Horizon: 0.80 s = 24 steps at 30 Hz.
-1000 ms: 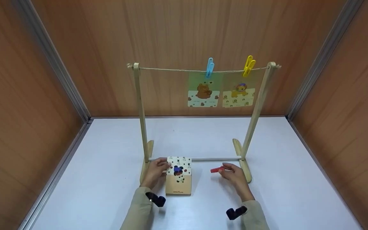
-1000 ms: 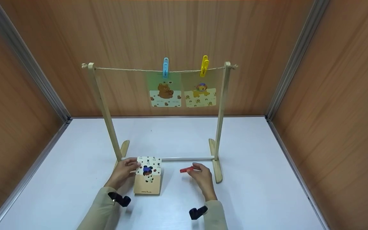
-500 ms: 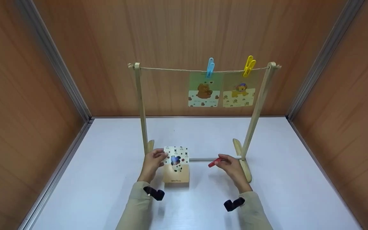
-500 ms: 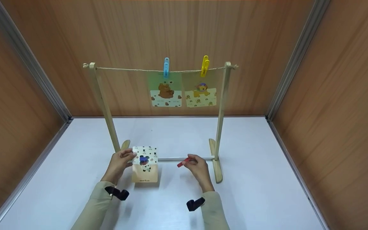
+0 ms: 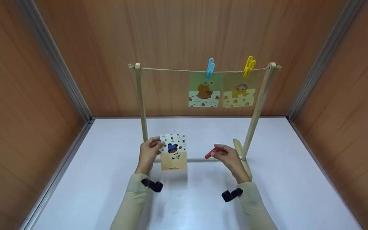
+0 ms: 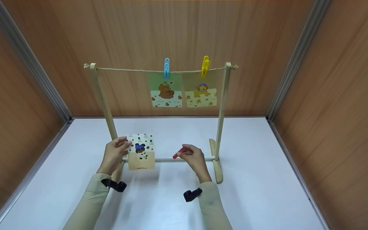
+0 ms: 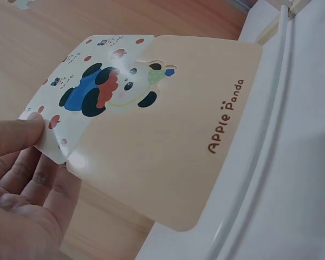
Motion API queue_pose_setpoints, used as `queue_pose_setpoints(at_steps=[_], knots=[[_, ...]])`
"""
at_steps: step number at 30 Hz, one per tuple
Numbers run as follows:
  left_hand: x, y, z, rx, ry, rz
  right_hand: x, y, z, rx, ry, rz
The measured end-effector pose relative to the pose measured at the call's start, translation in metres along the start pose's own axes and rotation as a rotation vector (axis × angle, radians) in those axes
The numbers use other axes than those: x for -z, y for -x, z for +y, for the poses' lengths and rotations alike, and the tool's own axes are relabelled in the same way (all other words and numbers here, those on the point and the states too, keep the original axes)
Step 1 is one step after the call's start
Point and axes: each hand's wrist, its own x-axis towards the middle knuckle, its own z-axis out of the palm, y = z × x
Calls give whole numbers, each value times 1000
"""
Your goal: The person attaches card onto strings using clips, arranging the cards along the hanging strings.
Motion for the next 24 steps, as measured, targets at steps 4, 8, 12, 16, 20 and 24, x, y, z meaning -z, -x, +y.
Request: queue_pose_setpoints(at_steps=[4,8,12,16,20,24], knots=[[1,-1,12,-53,8,8,1,-2,-13,35,16,-14],[2,-2,24,-94,43,19,2,-5,-25,79,26,-39],[2,-2,38,-120,81,27,2,-7,-41,104,49,-57],[3,-3,53,-135,87,38,2,-10,-59,117,53,-69],[4,-3,66,-152,96,52,1,-13,-73,122,67,-83],[4,-4,76,-200,115,70,0,-15,-88,134,68,-95]])
